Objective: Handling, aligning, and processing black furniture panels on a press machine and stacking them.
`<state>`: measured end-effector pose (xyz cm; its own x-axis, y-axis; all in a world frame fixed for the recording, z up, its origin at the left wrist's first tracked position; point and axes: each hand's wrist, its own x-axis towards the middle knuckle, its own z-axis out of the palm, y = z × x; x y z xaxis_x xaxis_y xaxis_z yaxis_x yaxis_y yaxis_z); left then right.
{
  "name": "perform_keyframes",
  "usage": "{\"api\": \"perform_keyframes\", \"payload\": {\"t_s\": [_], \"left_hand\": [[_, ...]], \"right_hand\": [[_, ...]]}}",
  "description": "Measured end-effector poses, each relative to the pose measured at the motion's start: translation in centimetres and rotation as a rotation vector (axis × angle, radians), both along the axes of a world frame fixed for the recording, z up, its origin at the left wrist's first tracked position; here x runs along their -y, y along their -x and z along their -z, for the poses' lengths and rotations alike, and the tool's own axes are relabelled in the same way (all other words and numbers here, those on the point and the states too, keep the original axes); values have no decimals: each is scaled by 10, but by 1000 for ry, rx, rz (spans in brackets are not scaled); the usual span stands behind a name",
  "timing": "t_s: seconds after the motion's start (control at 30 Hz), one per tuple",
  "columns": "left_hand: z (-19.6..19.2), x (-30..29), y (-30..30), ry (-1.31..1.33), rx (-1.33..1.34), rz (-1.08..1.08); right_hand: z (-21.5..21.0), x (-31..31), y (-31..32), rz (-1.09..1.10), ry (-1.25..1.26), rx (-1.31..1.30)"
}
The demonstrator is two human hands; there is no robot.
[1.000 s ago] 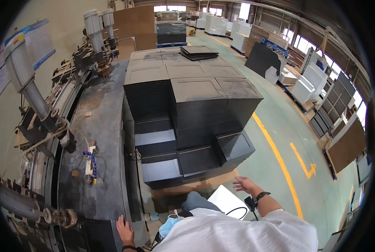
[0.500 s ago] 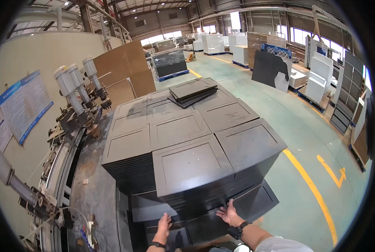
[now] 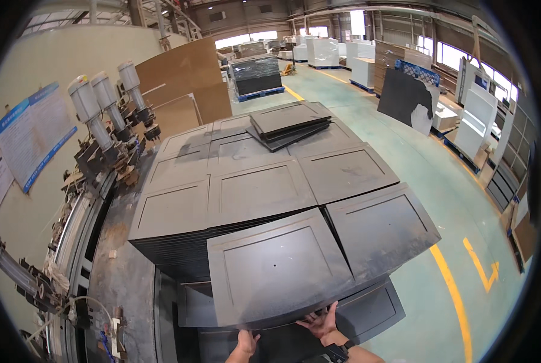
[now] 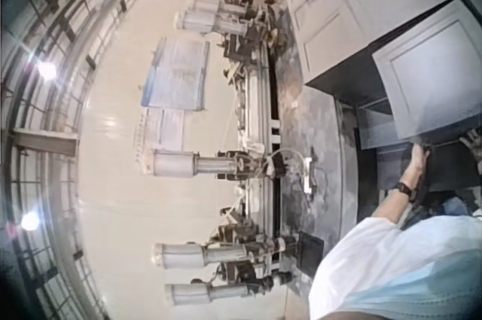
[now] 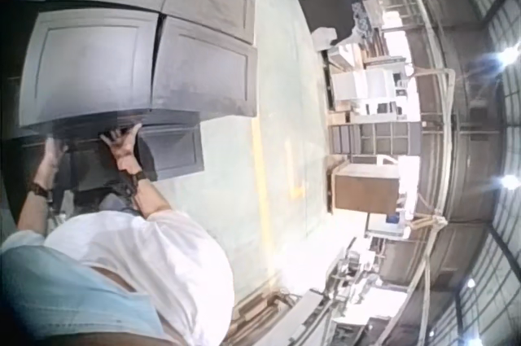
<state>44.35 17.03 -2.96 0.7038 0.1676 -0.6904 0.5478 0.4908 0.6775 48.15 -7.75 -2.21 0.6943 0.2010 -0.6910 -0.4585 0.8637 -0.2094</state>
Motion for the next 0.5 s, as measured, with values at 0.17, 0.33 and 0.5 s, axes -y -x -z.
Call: {"api": "perform_keyframes", "payload": {"t_s": [0.17,0.33,0.5], "left_hand": [[19,14,27,-2,1,-260],[18,22,0,482,103,-188],[0,25,-12,528,-143,-399]], "right_hand": [[-8,3,1,-45,136,-20],[-22,15,3,7,148,72],[-11,32,-11,58,28,18]]}}
